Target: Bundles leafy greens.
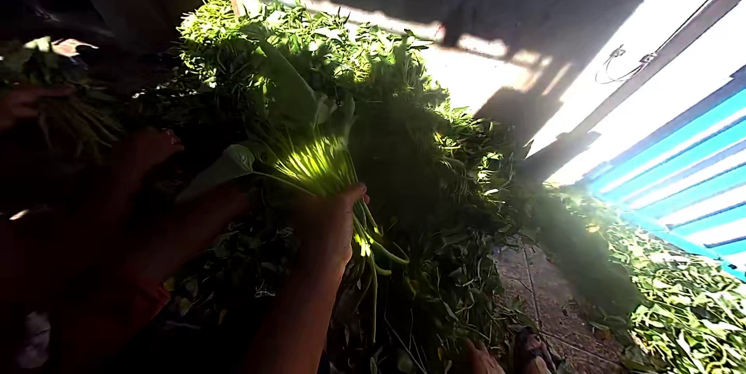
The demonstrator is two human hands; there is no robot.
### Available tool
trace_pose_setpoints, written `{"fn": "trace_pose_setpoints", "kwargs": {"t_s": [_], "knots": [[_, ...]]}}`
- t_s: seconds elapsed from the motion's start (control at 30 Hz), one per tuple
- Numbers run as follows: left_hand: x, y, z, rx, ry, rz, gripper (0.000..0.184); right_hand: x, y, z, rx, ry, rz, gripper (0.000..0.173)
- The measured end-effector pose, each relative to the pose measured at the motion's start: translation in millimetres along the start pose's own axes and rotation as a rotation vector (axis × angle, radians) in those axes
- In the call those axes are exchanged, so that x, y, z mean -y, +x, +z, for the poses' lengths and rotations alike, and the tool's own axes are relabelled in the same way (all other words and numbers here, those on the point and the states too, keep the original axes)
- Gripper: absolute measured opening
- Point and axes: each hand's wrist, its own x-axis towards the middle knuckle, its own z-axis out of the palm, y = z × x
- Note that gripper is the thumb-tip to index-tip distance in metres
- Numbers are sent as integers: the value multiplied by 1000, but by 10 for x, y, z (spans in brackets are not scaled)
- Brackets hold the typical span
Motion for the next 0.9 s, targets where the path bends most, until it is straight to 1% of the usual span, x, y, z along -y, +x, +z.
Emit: {"fn": "trace_pose_setpoints", "kwargs": {"t_s": [0.03, 0.07, 0.13, 0.17, 0.23, 0.27, 0.33, 0.4, 0.47, 0.53, 0.63, 0.7, 0.8, 0.9], "knots": [[-61, -37, 44, -14, -22, -10, 37, -19, 168, 154, 68, 16, -58, 40], [-95, -61, 69, -15, -30, -18, 35, 87, 266, 247, 134, 44, -115, 39], [-101, -78, 90, -9, -25, -27, 32, 344, 379, 503, 210, 85, -222, 36], [-88, -81, 95, -7, -23, -32, 32, 441, 415, 652, 253, 49, -237, 39], [-72, -90, 102, 9, -17, -51, 34, 539, 476, 911, 336, -73, -194, 49], [-70, -97, 107, 17, -19, -57, 34, 546, 499, 1001, 372, -91, -159, 52], [-70, -133, 90, 51, -4, -73, 37, 492, 516, 1083, 418, 1, -97, 49], [-70, -127, 82, 66, -18, -73, 38, 378, 540, 1061, 364, 228, -89, 42], [-69, -104, 86, 69, -53, -56, 39, 271, 541, 931, 251, 551, -95, 37], [-65, -95, 93, 77, -50, -44, 40, 249, 494, 637, 153, 861, -78, 31], [-11, -106, 123, 112, -41, -41, 38, 250, 432, 188, 22, 1221, -100, 23], [79, -99, 155, 136, -64, -54, 37, 256, 409, -57, -52, 1357, -151, 23], [234, -114, 201, 142, -62, -112, 37, 308, 337, -374, -140, 1474, -274, 23], [387, -187, 252, 126, 28, -211, 30, 402, 219, -634, -202, 1483, -419, 23]]}}
